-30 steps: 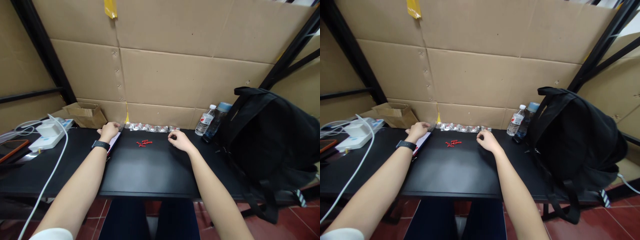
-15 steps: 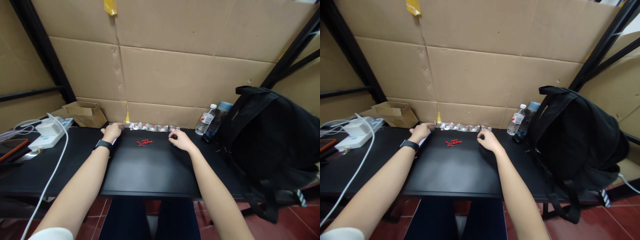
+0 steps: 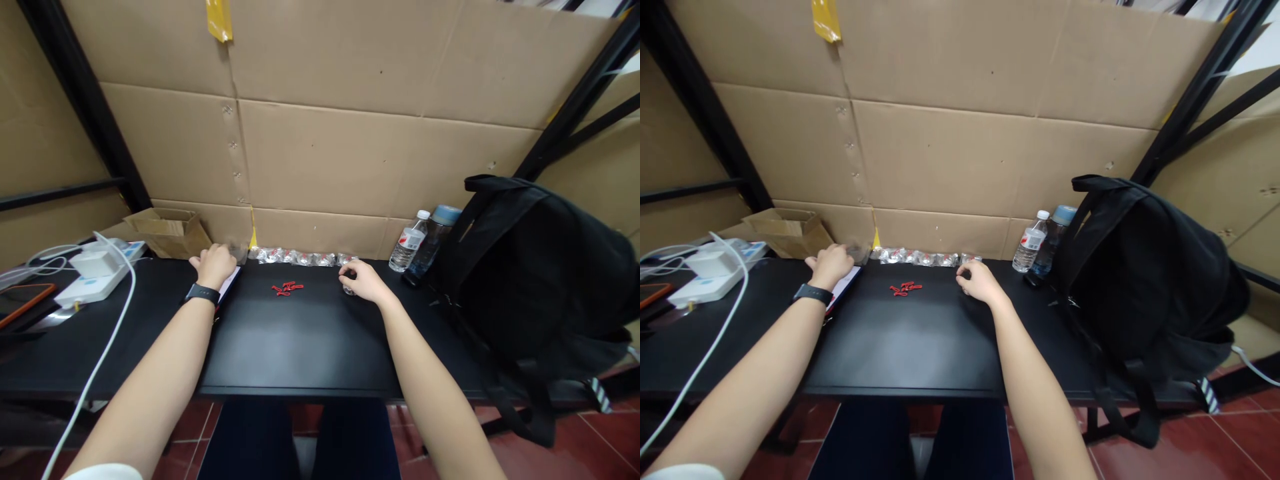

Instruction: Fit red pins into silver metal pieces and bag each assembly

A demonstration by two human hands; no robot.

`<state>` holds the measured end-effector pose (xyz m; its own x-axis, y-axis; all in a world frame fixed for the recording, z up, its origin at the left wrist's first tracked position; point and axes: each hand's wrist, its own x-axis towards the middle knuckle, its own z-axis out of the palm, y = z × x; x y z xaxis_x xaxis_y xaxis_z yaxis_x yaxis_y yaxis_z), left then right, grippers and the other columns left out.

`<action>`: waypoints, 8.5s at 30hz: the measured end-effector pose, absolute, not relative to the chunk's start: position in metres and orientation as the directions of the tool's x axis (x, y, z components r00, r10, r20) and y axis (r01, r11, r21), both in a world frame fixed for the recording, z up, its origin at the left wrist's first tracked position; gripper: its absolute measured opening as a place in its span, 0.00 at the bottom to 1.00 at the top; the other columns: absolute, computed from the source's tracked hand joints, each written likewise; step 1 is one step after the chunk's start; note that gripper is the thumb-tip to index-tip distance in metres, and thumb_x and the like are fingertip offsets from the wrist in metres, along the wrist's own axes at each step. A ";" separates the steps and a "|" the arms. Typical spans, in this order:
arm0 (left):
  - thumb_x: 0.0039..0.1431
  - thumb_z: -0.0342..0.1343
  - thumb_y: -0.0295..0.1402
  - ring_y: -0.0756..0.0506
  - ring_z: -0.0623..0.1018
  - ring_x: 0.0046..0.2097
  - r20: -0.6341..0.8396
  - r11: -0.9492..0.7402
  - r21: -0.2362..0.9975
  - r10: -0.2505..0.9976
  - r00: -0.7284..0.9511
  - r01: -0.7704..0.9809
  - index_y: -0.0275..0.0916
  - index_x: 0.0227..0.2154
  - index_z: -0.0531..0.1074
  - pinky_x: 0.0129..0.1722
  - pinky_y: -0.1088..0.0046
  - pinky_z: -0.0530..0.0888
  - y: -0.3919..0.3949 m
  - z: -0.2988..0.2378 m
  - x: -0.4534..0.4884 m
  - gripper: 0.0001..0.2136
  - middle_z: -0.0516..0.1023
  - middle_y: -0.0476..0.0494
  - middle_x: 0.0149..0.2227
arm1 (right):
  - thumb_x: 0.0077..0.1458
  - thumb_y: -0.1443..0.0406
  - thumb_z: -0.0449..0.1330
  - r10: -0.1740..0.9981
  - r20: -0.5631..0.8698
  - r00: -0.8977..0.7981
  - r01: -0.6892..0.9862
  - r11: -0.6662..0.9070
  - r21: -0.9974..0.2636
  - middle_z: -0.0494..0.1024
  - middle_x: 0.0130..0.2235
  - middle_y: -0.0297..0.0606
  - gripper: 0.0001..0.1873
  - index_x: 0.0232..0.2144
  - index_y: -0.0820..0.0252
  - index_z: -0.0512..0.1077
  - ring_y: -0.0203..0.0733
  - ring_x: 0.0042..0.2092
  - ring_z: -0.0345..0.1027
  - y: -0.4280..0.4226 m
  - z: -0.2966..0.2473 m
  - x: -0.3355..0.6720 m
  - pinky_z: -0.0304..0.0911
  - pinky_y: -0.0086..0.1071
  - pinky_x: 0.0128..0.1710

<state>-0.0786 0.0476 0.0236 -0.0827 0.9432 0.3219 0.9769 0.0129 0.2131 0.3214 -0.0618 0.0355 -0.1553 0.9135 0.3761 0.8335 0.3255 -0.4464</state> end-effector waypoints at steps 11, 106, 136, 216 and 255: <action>0.64 0.45 0.27 0.34 0.61 0.65 0.542 -0.548 0.060 0.720 0.434 0.834 0.48 0.67 0.62 0.59 0.51 0.58 -0.016 0.041 0.025 0.28 0.67 0.41 0.66 | 0.53 0.66 0.66 0.927 0.360 -0.102 0.897 0.242 -0.369 0.78 0.41 0.41 0.04 0.33 0.57 0.79 0.44 0.42 0.72 -0.058 0.031 0.349 0.64 0.35 0.46; 0.65 0.56 0.30 0.41 0.73 0.53 0.651 -0.757 0.344 0.618 0.440 0.555 0.44 0.42 0.68 0.52 0.60 0.59 -0.044 0.032 0.061 0.05 0.80 0.48 0.44 | 0.45 0.62 0.73 0.862 0.476 -0.175 0.216 0.506 -0.835 0.76 0.53 0.42 0.29 0.49 0.54 0.70 0.46 0.48 0.78 -0.071 0.022 0.262 0.70 0.32 0.40; 0.63 0.54 0.27 0.39 0.74 0.53 0.650 -0.738 0.235 0.603 0.462 0.632 0.43 0.43 0.68 0.52 0.57 0.59 -0.051 0.031 0.065 0.07 0.80 0.42 0.45 | 0.44 0.57 0.75 0.885 0.442 -0.149 0.194 0.464 -0.864 0.79 0.49 0.42 0.29 0.47 0.54 0.70 0.49 0.48 0.79 -0.073 0.018 0.254 0.74 0.39 0.46; 0.58 0.59 0.40 0.36 0.73 0.48 0.295 -0.639 0.304 0.769 0.568 0.707 0.46 0.31 0.80 0.50 0.59 0.62 0.015 0.005 0.013 0.07 0.81 0.42 0.39 | 0.39 0.70 0.73 0.973 0.131 -0.191 0.864 0.230 -0.449 0.81 0.41 0.40 0.22 0.41 0.57 0.80 0.43 0.39 0.75 -0.058 0.026 0.350 0.66 0.33 0.41; 0.61 0.62 0.38 0.40 0.78 0.48 0.545 -0.695 0.475 0.714 0.440 0.540 0.45 0.35 0.79 0.56 0.55 0.61 -0.032 0.031 0.052 0.04 0.84 0.47 0.40 | 0.48 0.64 0.69 0.885 0.421 -0.201 0.387 0.466 -0.796 0.78 0.51 0.40 0.23 0.48 0.55 0.72 0.43 0.45 0.77 -0.073 0.031 0.276 0.72 0.33 0.39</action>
<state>0.0518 -0.0315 0.0313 0.4395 0.7141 0.5448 0.5399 -0.6948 0.4751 0.2756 -0.0725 0.0306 -0.2011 0.8847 0.4205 0.3871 0.4661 -0.7955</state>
